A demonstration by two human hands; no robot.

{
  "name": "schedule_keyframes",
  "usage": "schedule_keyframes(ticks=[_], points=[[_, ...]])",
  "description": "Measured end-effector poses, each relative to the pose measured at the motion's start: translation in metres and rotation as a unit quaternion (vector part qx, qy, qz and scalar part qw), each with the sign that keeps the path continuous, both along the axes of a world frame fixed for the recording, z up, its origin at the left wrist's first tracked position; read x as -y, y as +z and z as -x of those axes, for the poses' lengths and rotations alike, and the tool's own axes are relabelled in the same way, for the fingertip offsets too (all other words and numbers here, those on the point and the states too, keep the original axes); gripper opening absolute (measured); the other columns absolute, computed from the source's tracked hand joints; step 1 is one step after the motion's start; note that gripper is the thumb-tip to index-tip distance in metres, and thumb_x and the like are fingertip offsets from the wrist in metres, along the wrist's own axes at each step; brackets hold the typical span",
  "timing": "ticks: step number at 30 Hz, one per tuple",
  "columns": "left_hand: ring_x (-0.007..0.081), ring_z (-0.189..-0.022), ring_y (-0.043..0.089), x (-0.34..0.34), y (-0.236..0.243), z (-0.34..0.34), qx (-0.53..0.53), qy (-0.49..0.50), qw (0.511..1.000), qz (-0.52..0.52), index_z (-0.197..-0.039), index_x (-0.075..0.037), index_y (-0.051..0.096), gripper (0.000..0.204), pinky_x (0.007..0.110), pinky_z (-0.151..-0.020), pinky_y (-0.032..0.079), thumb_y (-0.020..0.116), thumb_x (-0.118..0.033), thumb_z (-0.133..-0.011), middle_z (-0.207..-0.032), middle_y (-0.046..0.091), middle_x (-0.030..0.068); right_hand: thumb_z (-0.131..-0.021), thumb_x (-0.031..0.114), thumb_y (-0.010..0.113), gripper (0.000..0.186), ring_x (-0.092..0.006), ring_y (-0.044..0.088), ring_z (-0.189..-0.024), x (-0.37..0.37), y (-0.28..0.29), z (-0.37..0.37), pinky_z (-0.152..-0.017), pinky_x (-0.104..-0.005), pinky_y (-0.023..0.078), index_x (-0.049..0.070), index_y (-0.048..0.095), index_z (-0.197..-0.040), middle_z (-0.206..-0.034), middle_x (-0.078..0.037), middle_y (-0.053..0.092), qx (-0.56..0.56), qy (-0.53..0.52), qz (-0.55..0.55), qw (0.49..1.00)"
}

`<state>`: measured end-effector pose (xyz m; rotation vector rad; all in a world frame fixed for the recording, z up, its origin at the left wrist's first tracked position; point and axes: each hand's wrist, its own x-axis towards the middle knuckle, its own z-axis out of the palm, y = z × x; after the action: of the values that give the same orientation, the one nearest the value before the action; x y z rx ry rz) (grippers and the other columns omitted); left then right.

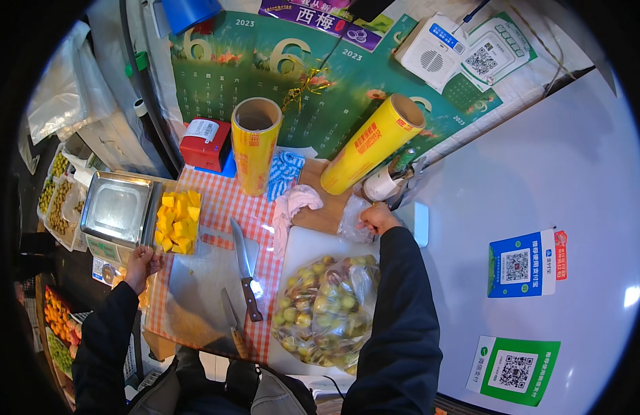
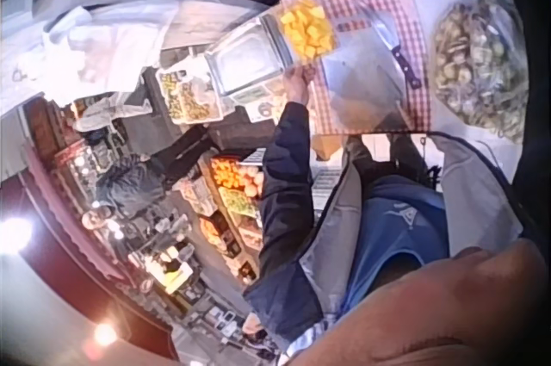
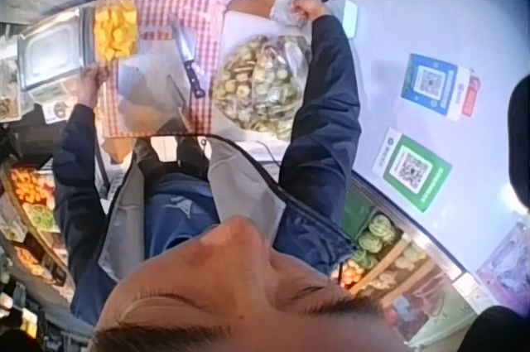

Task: The person slices a mango into cubes on a cutting board, places the pieces into a plastic bag, weighs the bag, and hands it to a customer. The person then washes the knife and cutting board in a sink and returns to the stall.

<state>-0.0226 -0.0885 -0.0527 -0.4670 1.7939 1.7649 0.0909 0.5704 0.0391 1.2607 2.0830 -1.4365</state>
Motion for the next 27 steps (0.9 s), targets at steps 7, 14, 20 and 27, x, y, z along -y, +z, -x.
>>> schedule_keyframes(ticks=[7, 14, 20, 27], points=[[0.0125, -0.067, 0.064, 0.001, -0.001, -0.001, -0.002, 0.002, 1.0, 0.0, -0.101, -0.011, 0.049, 0.01, 0.026, -0.064, 0.054, 0.05, -0.022, -0.102, -0.081, 0.065, 0.0038, -0.071, 0.003, 0.067, 0.007, -0.0131, 0.044, -0.037, 0.003, 0.002, -0.002, -0.035, -0.0293, 0.033, -0.003, 0.064, -0.067, -0.056, -0.012, 0.059, 0.084, 0.061, -0.003, 0.995], [0.0122, -0.068, 0.063, 0.0, 0.001, -0.002, 0.001, 0.008, 1.0, -0.008, -0.102, -0.012, 0.049, 0.01, 0.026, -0.064, 0.053, 0.05, -0.022, -0.102, -0.082, 0.064, 0.0033, -0.068, 0.005, 0.07, 0.009, -0.014, 0.045, -0.038, 0.008, -0.01, 0.0, -0.036, -0.0305, 0.034, -0.002, 0.065, -0.065, -0.053, -0.01, 0.057, 0.141, 0.12, -0.026, 0.982], [0.0119, -0.069, 0.062, 0.0, 0.0, -0.003, 0.007, 0.01, 1.0, -0.024, -0.104, -0.011, 0.049, 0.011, 0.026, -0.065, 0.052, 0.051, -0.022, -0.102, -0.082, 0.064, 0.0026, -0.066, 0.008, 0.072, 0.011, -0.019, 0.054, -0.043, 0.008, -0.032, 0.005, -0.04, -0.0336, 0.041, -0.002, 0.069, -0.066, -0.056, -0.01, 0.061, 0.211, 0.243, -0.106, 0.941], [0.012, -0.068, 0.062, -0.001, 0.001, -0.002, 0.01, 0.015, 1.0, -0.012, -0.104, -0.011, 0.05, 0.009, 0.026, -0.064, 0.052, 0.052, -0.02, -0.101, -0.082, 0.063, 0.0022, -0.062, 0.018, 0.072, 0.019, -0.0273, 0.067, -0.059, 0.005, -0.066, 0.003, -0.055, -0.0377, 0.051, 0.0, 0.072, -0.068, -0.066, -0.016, 0.068, 0.209, 0.483, -0.298, 0.797]])
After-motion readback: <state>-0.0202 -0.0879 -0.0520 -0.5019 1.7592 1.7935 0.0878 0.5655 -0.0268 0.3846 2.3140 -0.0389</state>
